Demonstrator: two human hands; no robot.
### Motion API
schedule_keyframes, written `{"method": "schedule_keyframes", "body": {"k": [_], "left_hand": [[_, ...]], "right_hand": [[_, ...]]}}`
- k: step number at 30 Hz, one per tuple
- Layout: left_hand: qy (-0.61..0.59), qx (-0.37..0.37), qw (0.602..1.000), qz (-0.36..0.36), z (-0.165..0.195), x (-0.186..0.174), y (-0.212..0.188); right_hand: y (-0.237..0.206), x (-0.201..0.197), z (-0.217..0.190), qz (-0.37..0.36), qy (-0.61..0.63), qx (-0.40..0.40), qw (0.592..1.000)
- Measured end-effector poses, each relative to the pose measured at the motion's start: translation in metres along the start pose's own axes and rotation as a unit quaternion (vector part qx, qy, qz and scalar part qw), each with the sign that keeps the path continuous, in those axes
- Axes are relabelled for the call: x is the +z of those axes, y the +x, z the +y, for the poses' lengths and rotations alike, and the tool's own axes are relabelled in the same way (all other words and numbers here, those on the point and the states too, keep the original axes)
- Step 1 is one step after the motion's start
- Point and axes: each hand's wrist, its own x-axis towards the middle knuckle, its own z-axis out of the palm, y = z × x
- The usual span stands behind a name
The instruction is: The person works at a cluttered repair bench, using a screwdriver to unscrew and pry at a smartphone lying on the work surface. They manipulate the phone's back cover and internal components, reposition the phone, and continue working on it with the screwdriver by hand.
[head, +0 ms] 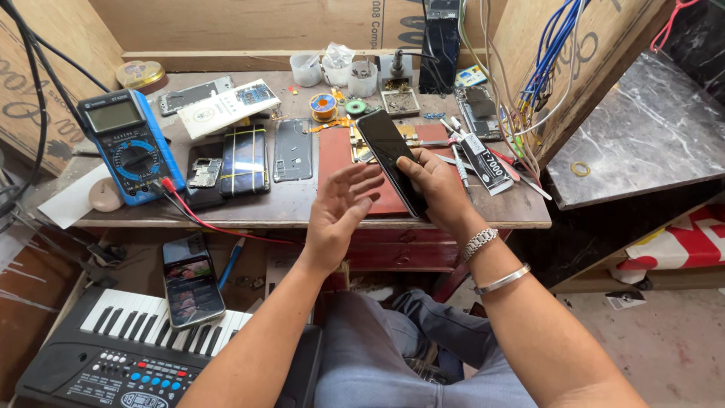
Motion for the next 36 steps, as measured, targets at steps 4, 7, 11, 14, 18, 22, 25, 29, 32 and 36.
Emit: {"method": "schedule_keyframes", "body": {"k": [4, 7, 11, 14, 18, 22, 25, 29, 32, 36], "left_hand": [[0.051, 0.01, 0.997, 0.054, -0.01, 0.006, 0.016], [0.061, 0.007, 0.994, 0.09, -0.016, 0.01, 0.036], [0.023, 0.003, 0.997, 0.073, -0.025, 0.012, 0.061], [0.003, -0.003, 0.998, 0.07, -0.031, 0.009, 0.071], [-0.023, 0.001, 0.995, 0.095, -0.042, 0.003, 0.073], [-0.036, 0.006, 0.994, 0.105, -0.049, -0.004, 0.071], [-0.008, 0.009, 0.995, 0.104, -0.048, -0.008, 0.074], [0.026, 0.01, 0.992, 0.127, -0.043, -0.016, 0.087], [0.041, -0.001, 0.99, 0.138, -0.036, -0.025, 0.099], [0.033, -0.005, 0.989, 0.141, -0.032, -0.029, 0.109]], "right_hand": [[0.001, -0.003, 0.001, 0.001, 0.019, 0.008, 1.0], [0.002, -0.005, 0.003, -0.002, 0.035, -0.003, 0.999], [0.004, -0.004, 0.004, 0.046, 0.023, -0.015, 0.999], [0.007, 0.001, 0.006, 0.074, 0.021, -0.03, 0.997], [0.008, 0.006, 0.005, 0.083, 0.004, -0.03, 0.996], [0.009, 0.011, 0.006, 0.084, -0.014, -0.04, 0.996], [0.009, 0.012, 0.007, 0.091, -0.033, -0.049, 0.994], [0.007, 0.012, 0.007, 0.076, -0.068, -0.051, 0.993], [0.005, 0.013, 0.006, 0.074, -0.079, -0.051, 0.993], [0.004, 0.015, 0.003, 0.074, -0.079, -0.05, 0.993]]}}
